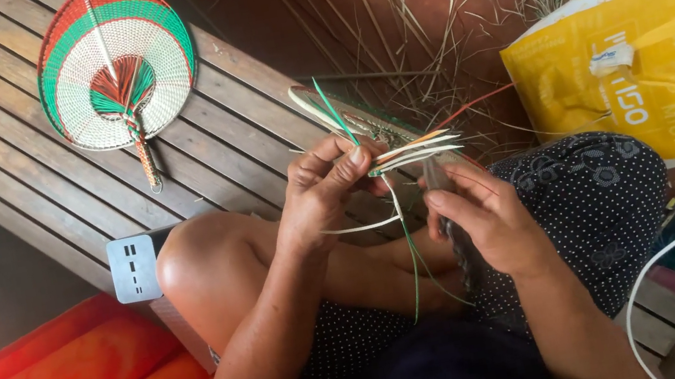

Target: Weaving a hand fan using colored strips of flexible material while sitting on the floor.

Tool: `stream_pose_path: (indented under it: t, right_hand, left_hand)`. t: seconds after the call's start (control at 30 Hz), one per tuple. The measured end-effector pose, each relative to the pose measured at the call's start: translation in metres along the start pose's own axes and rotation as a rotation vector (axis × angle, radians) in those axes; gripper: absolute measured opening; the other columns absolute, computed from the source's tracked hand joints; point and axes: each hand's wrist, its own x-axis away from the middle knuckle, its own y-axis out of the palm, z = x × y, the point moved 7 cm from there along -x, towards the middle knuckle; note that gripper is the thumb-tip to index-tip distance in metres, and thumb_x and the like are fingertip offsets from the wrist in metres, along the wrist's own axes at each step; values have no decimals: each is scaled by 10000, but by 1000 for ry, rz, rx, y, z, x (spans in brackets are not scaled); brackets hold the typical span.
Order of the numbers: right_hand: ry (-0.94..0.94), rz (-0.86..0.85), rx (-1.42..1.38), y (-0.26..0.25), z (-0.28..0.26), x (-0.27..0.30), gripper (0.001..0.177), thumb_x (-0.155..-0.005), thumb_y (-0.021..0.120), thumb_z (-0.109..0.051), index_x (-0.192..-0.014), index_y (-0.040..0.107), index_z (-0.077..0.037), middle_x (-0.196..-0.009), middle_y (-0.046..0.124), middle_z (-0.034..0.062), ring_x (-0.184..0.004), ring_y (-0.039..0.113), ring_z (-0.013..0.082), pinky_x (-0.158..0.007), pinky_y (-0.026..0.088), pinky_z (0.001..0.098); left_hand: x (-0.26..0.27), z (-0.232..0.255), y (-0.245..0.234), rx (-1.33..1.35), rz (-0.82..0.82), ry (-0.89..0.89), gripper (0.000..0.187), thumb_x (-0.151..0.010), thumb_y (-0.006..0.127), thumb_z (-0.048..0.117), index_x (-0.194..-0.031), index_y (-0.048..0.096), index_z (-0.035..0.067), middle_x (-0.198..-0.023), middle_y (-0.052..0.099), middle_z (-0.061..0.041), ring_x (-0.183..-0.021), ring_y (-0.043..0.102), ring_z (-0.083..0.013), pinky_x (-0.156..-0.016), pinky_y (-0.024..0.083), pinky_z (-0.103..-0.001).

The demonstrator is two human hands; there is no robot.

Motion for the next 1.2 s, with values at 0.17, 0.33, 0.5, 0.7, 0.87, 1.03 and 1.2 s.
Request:
stream_pose_path:
  t: [0.17,0.33,0.5,0.7,0.87,1.03,1.2]
  right_hand:
    - [-39,-24,10,16,-23,-13,163,-989,634,-82,-1000,679,73,-594,660,195,-532,653,220,-538,585,353]
    - [-52,-39,23,25,-34,-20,245,-1037,602,-133,-888,671,49,-584,627,171,-544,614,199,-547,560,333]
    - [-52,-75,103,24,-36,-29,398,-1084,516,-279,-886,676,26,-600,634,164,-560,621,206,-575,558,338]
    - [-71,-79,106,28,-41,-24,341,-1019,651,-293,-815,675,-21,-628,624,113,-623,610,152,-636,566,326]
    - [-84,-87,47,19,-36,-24,407,-1027,590,-354,-840,651,2,-648,628,139,-625,614,187,-643,578,360]
    - [-69,-11,91,15,-30,-21,517,-1108,430,-368,-832,645,13,-626,643,145,-616,657,209,-681,572,365]
    - [-68,-55,37,25,-42,-29,540,-1104,432,-395,-816,645,8,-620,636,166,-605,651,222,-638,591,376]
  left_hand:
    - [0,-2,1,6,-11,-7,246,-909,770,164,-907,705,-74,-910,718,-237,-661,752,-316,-599,653,-391]
    - [-1,-4,1,14,-24,-35,230,-911,766,171,-908,714,-53,-898,719,-206,-674,758,-306,-612,653,-376]
    - [1,-4,6,-5,-51,-41,213,-910,770,171,-891,717,-34,-886,721,-199,-686,760,-318,-622,648,-386]
    - [-1,-6,3,-4,-45,-19,213,-917,763,177,-903,721,-32,-877,720,-194,-688,759,-310,-618,644,-373]
    - [-1,-5,4,-4,-45,-24,216,-919,759,169,-910,718,-43,-875,723,-199,-691,762,-311,-623,648,-377]
    - [0,-5,4,-5,-49,-25,230,-918,758,175,-911,715,-51,-882,722,-216,-692,761,-316,-628,651,-386]
    - [0,-6,5,-10,-56,-29,238,-912,768,179,-919,714,-52,-899,713,-214,-686,755,-314,-622,651,-392]
